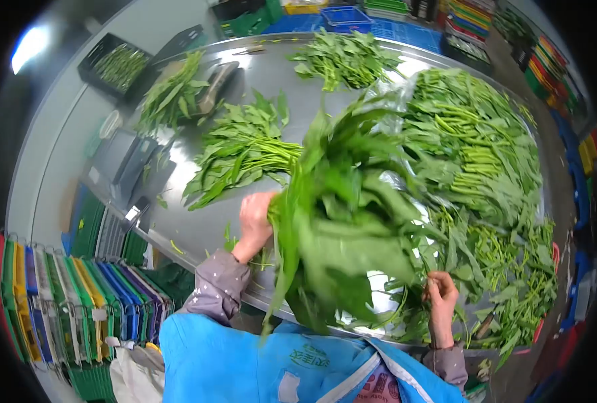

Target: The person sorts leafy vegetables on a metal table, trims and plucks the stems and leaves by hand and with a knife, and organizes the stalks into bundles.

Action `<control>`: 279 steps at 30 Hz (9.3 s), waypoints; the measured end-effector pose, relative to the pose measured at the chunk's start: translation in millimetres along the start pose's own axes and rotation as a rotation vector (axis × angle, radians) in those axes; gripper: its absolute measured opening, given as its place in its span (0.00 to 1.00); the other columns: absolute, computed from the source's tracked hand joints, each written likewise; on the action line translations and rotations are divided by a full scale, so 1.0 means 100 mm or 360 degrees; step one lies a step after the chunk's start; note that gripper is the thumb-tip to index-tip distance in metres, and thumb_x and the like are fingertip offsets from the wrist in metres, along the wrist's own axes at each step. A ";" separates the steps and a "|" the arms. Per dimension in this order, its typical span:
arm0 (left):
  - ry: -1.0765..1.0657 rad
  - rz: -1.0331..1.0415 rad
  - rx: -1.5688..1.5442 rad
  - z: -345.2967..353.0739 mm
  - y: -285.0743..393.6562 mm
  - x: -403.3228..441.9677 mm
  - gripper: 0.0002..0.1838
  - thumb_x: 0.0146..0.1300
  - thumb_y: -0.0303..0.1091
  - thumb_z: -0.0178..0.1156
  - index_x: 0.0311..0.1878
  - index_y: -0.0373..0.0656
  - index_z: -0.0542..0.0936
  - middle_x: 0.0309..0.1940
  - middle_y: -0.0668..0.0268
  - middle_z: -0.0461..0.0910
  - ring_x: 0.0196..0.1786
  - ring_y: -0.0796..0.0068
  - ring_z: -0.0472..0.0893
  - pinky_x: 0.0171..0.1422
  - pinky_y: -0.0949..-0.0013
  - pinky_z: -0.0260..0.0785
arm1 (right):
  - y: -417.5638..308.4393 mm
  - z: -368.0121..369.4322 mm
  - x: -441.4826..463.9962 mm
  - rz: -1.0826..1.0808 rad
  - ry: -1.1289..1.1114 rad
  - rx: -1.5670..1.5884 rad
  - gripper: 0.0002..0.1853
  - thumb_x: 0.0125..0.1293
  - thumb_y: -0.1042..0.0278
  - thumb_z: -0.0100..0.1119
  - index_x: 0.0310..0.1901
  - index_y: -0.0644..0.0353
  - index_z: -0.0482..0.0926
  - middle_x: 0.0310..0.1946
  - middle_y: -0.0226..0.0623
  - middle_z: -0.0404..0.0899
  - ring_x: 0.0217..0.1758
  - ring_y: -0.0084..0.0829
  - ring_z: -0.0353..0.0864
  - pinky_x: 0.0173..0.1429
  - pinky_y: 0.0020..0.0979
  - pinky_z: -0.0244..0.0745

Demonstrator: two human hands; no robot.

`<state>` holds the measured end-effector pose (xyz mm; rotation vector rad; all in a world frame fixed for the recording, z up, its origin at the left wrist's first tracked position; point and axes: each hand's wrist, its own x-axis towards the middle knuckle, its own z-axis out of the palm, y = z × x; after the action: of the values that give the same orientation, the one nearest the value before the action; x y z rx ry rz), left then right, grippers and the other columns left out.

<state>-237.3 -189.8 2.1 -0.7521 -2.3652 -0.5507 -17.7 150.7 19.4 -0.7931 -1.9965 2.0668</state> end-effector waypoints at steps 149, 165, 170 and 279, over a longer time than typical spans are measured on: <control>-0.0880 -0.2483 -0.2420 0.72 0.72 -0.01 0.13 0.58 0.28 0.54 0.48 0.43 0.70 0.38 0.66 0.77 0.37 0.72 0.78 0.42 0.69 0.71 | -1.67 -0.47 3.07 -0.1953 0.0032 -0.2324 0.23 0.43 0.82 0.52 0.46 0.59 0.70 0.44 0.37 0.72 0.49 0.35 0.72 0.51 0.36 0.65; -0.0855 -0.2516 -0.2560 0.75 0.62 -0.12 0.18 0.59 0.29 0.53 0.53 0.39 0.64 0.43 0.58 0.74 0.39 0.71 0.78 0.45 0.69 0.71 | -2.80 -0.33 3.30 -0.2142 0.0762 -0.1964 0.17 0.49 0.80 0.51 0.43 0.55 0.67 0.32 0.42 0.71 0.35 0.47 0.74 0.35 0.42 0.69; -0.0802 -0.2539 -0.2643 0.76 0.60 -0.15 0.19 0.60 0.28 0.52 0.53 0.37 0.62 0.43 0.55 0.74 0.39 0.69 0.78 0.43 0.70 0.72 | -2.80 0.17 3.64 -0.2286 0.0404 -0.2590 0.10 0.54 0.75 0.48 0.39 0.52 0.66 0.30 0.36 0.68 0.33 0.37 0.75 0.34 0.36 0.72; -0.1353 -0.0592 -0.2098 0.65 1.90 0.36 0.22 0.43 0.29 0.66 0.44 0.39 0.73 0.40 0.61 0.76 0.42 0.69 0.76 0.45 0.65 0.70 | -0.41 -0.03 -0.22 -0.0698 -0.0078 -0.1046 0.35 0.48 0.59 0.59 0.60 0.56 0.61 0.52 0.47 0.70 0.50 0.44 0.73 0.51 0.35 0.70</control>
<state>-169.3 1.8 14.7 -1.2202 -2.6493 -2.4743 -7.8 147.0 64.7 -0.3252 -2.6164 1.2066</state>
